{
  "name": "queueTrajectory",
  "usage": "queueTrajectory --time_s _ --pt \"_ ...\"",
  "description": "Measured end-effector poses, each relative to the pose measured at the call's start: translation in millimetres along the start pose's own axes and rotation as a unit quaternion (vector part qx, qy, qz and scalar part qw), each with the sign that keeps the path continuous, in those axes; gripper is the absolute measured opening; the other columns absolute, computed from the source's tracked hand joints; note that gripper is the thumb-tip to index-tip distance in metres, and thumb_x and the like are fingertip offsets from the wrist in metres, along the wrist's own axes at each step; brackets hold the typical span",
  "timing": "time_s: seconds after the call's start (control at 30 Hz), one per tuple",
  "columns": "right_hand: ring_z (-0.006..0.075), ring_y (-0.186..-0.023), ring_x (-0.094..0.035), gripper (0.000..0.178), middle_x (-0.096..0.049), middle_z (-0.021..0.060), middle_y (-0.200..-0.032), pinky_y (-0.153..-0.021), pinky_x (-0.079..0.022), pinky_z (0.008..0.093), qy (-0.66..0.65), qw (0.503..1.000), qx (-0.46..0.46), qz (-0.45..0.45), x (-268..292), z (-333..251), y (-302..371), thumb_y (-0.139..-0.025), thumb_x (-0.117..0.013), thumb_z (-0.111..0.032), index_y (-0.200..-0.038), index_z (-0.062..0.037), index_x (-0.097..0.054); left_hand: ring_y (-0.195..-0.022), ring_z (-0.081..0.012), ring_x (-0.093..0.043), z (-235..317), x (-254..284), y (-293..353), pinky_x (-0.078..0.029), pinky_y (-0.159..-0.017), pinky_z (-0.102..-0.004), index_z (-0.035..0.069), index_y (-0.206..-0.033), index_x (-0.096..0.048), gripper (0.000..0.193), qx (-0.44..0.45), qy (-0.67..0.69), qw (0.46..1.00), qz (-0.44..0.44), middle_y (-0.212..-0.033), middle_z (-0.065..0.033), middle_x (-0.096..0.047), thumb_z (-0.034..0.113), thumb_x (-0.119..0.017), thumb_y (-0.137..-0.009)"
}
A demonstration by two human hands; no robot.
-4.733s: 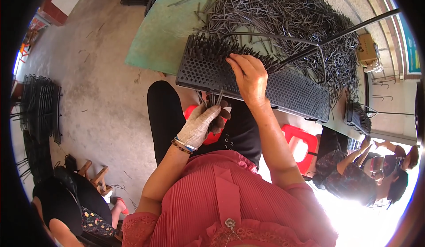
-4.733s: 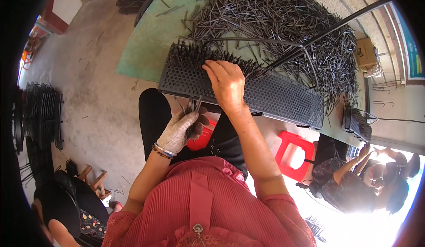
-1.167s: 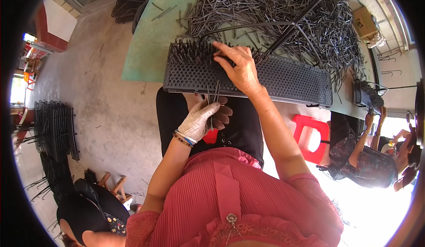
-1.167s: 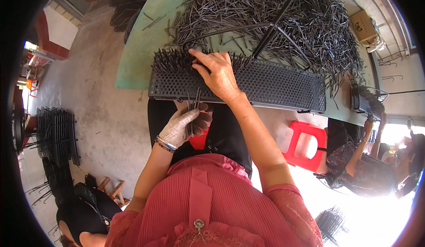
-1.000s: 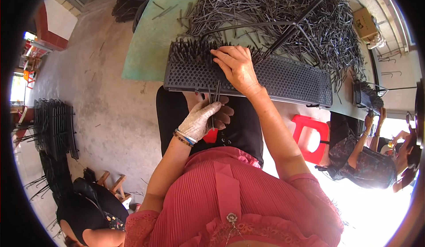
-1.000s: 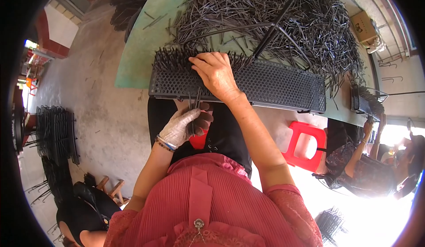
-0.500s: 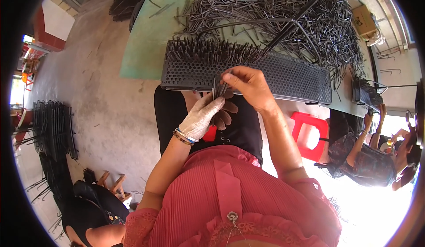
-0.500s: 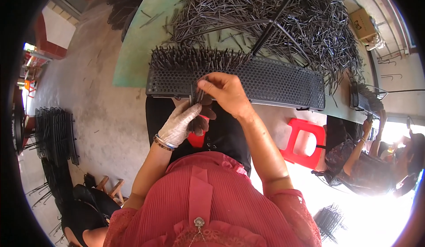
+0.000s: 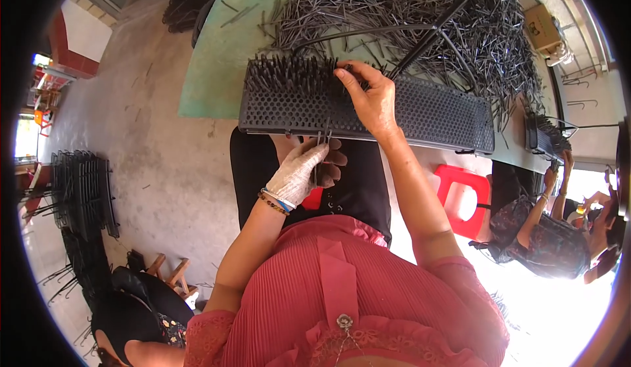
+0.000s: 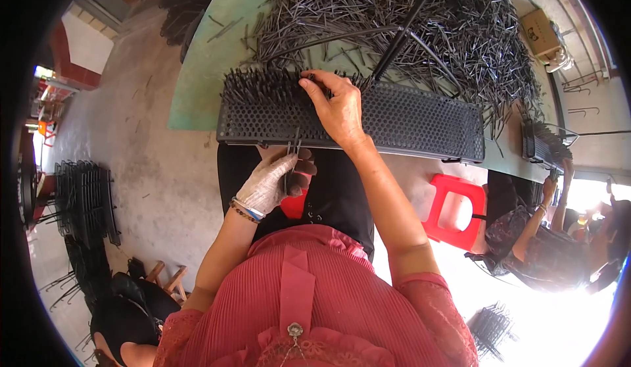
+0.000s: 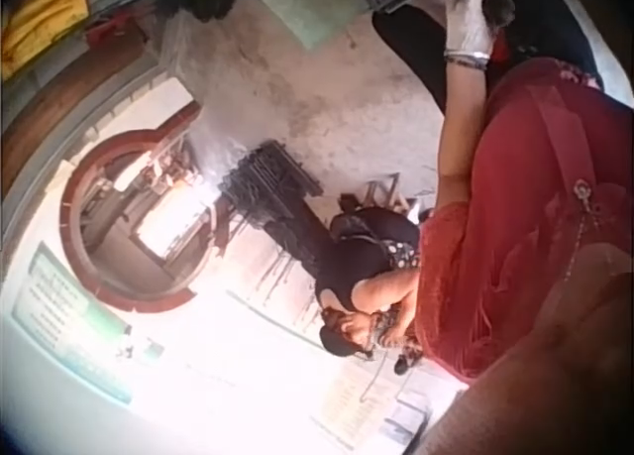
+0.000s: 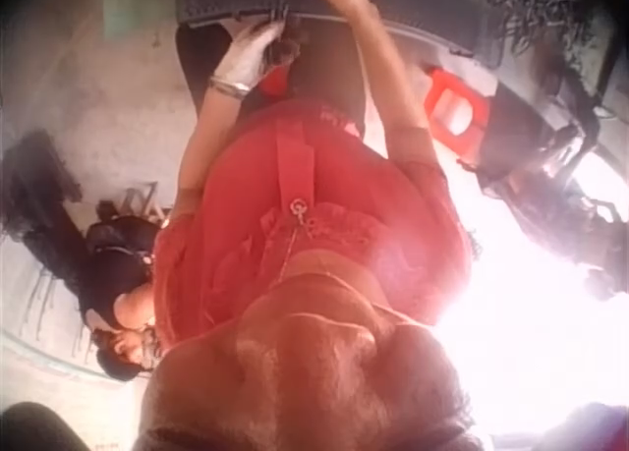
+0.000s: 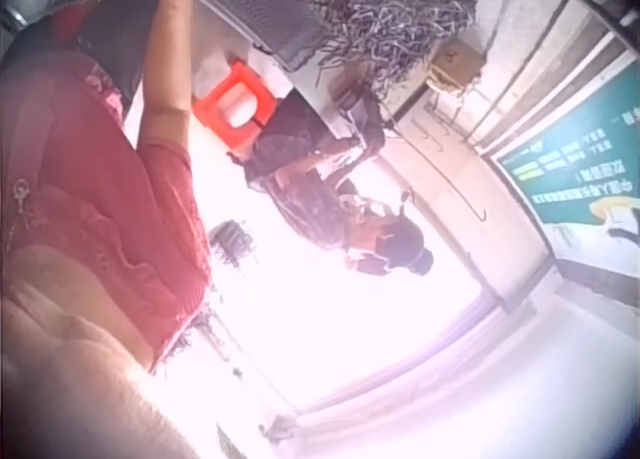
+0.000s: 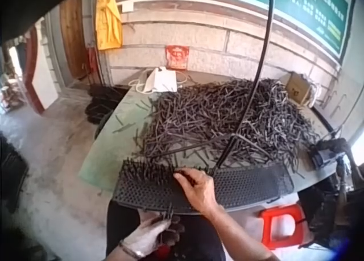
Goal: Inserting small metal rods into a perforated metal plate to assemble a component.
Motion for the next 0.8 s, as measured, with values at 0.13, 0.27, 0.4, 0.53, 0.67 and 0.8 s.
queueTrajectory --time_s 0.13,0.27,0.4,0.53,0.67,0.8 --pt "0.0158 -0.081 -0.064 0.02 -0.072 0.0075 -0.091 -0.077 -0.051 0.0285 0.072 0.995 0.063 0.024 1.8 -15.4 2.9 -0.086 -0.073 -0.014 -0.104 -0.005 -0.072 -0.066 -0.0122 -0.065 -5.4 1.4 3.3 -0.05 -0.053 -0.0239 0.004 -0.118 -0.056 0.028 0.015 -0.005 1.0 0.002 -0.09 -0.0092 -0.068 0.025 -0.053 -0.099" --pt "0.025 -0.083 -0.062 0.021 -0.072 0.0091 -0.092 -0.078 -0.048 0.0336 0.046 0.995 0.078 0.047 6.4 -18.4 5.6 -0.085 -0.073 -0.016 -0.104 -0.0076 -0.072 -0.061 -0.0086 -0.059 -7.4 4.6 3.1 -0.045 -0.051 -0.02 0.001 -0.118 -0.057 0.03 -0.006 -0.018 1.0 0.014 -0.091 -0.0103 -0.068 0.024 -0.051 -0.1" --pt "0.0247 -0.084 -0.063 0.021 -0.072 0.0094 -0.092 -0.08 -0.047 0.0339 0.044 0.995 0.081 0.033 6.3 -20.4 3.9 -0.084 -0.072 -0.016 -0.104 -0.0065 -0.071 -0.058 -0.0073 -0.057 -4.0 0.7 7.0 -0.042 -0.047 -0.0191 0.002 -0.119 -0.057 0.029 0.01 -0.023 0.999 0.02 -0.088 -0.0089 -0.067 0.022 -0.051 -0.099" --pt "0.0196 -0.085 -0.064 0.023 -0.072 0.009 -0.094 -0.083 -0.048 0.0319 0.068 0.995 0.071 0.003 4.3 -23.2 1.4 -0.083 -0.074 -0.012 -0.105 -0.0055 -0.072 -0.058 -0.0066 -0.057 -3.9 1.8 7.5 -0.043 -0.048 -0.0184 0.002 -0.119 -0.057 0.028 0.015 -0.022 0.999 0.026 -0.088 -0.0087 -0.067 0.021 -0.051 -0.099" --pt "0.0223 -0.084 -0.064 0.02 -0.072 0.009 -0.093 -0.083 -0.047 0.0321 0.08 0.992 0.1 0.009 1.8 -30.8 7.3 -0.082 -0.074 -0.013 -0.101 -0.0055 -0.072 -0.062 -0.0062 -0.058 0.7 -4.4 6.8 -0.045 -0.052 -0.0179 0.002 -0.119 -0.057 0.028 0.003 -0.008 1.0 0.017 -0.091 -0.0092 -0.067 0.02 -0.051 -0.099" --pt "0.0246 -0.082 -0.064 0.019 -0.071 0.0095 -0.09 -0.082 -0.046 0.0331 0.124 0.985 0.123 0.014 0.1 -37.9 9.3 -0.082 -0.074 -0.013 -0.099 -0.0058 -0.072 -0.068 -0.0085 -0.062 2.5 -1.2 3.1 -0.048 -0.056 -0.0193 0.001 -0.119 -0.057 0.028 -0.011 -0.018 1.0 0.003 -0.093 -0.0097 -0.067 0.019 -0.05 -0.099"
Point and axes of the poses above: each hand's wrist, its own y-axis away from the middle knuckle, its own x-axis out of the back of the hand, z = x × y, the point moved 10 cm from there along -y, towards the middle knuckle
